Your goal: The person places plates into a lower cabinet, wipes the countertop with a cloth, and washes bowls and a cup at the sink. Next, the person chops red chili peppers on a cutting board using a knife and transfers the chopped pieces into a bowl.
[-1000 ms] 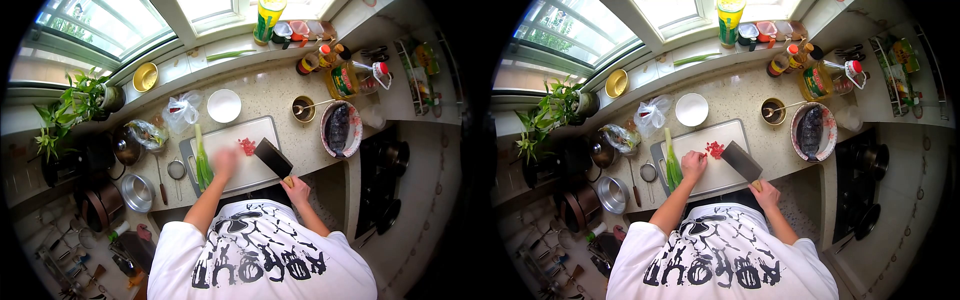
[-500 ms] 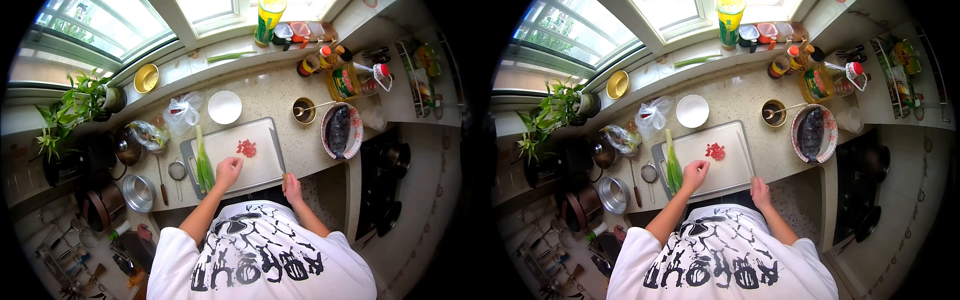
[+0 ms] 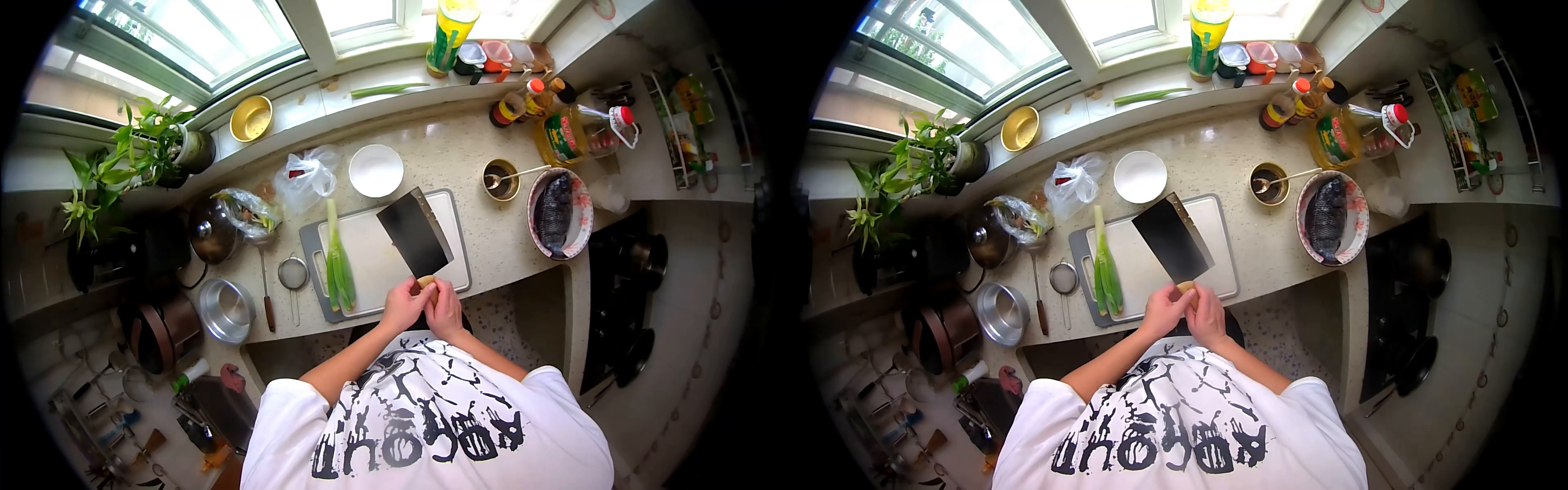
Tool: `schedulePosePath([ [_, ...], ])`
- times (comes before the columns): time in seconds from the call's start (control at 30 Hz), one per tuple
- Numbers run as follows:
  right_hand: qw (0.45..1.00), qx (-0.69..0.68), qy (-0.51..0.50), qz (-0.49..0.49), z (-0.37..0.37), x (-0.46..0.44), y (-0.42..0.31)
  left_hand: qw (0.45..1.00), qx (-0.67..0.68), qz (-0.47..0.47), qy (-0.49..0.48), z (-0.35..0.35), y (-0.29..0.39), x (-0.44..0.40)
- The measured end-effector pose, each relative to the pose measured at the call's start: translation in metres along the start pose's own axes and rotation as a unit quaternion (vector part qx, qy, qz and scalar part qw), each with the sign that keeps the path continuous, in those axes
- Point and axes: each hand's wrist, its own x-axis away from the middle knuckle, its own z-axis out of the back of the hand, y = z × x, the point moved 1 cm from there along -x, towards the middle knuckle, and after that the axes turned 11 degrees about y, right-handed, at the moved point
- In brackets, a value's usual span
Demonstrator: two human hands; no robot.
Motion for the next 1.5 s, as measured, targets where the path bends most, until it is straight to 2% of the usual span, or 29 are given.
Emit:
schedulePosePath([
  [0.1, 0.998, -0.019, -0.038, 0.053, 0.012, -0.003, -0.008, 0.997, -0.067, -0.037, 0.016, 0.014, -0.001, 0.004],
  [0.17, 0.991, 0.01, -0.096, 0.092, 0.029, -0.008, -0.012, 0.995, 0.003, -0.08, 0.061, 0.021, -0.037, 0.002],
  [0.2, 0.994, 0.006, -0.09, 0.068, 0.034, -0.007, -0.008, 0.991, 0.038, -0.101, 0.083, 0.026, -0.052, 0.003],
  [0.3, 0.997, 0.039, -0.034, 0.052, 0.043, -0.003, 0.021, 0.997, 0.037, -0.006, 0.07, 0.059, -0.075, 0.016],
  [0.43, 0.999, 0.045, -0.001, 0.024, 0.046, -0.021, 0.052, 0.987, 0.067, 0.069, 0.129, 0.078, -0.111, 0.042],
  [0.5, 0.996, 0.042, -0.075, -0.025, 0.038, -0.032, 0.071, 0.98, 0.047, 0.104, 0.165, 0.08, -0.123, 0.053],
  [0.57, 0.991, 0.03, -0.124, -0.038, 0.03, -0.051, 0.083, 0.972, 0.052, 0.121, 0.192, 0.07, -0.133, 0.055],
  [0.67, 0.983, 0.023, -0.184, -0.006, 0.013, -0.089, 0.084, 0.96, 0.052, 0.141, 0.236, 0.049, -0.143, 0.054],
  [0.87, 0.969, 0.034, -0.238, 0.065, -0.021, -0.149, 0.079, 0.934, 0.04, 0.186, 0.301, 0.005, -0.141, 0.043],
  [0.97, 0.95, 0.036, -0.304, 0.062, -0.03, -0.166, 0.073, 0.923, 0.029, 0.204, 0.325, -0.01, -0.132, 0.036],
  [1.17, 0.939, 0.032, -0.32, 0.127, -0.049, -0.174, 0.082, 0.912, 0.062, 0.217, 0.342, -0.034, -0.135, 0.029],
  [1.5, 0.939, -0.029, -0.333, 0.084, -0.07, -0.17, 0.069, 0.927, 0.036, 0.2, 0.316, -0.049, -0.134, 0.021],
])
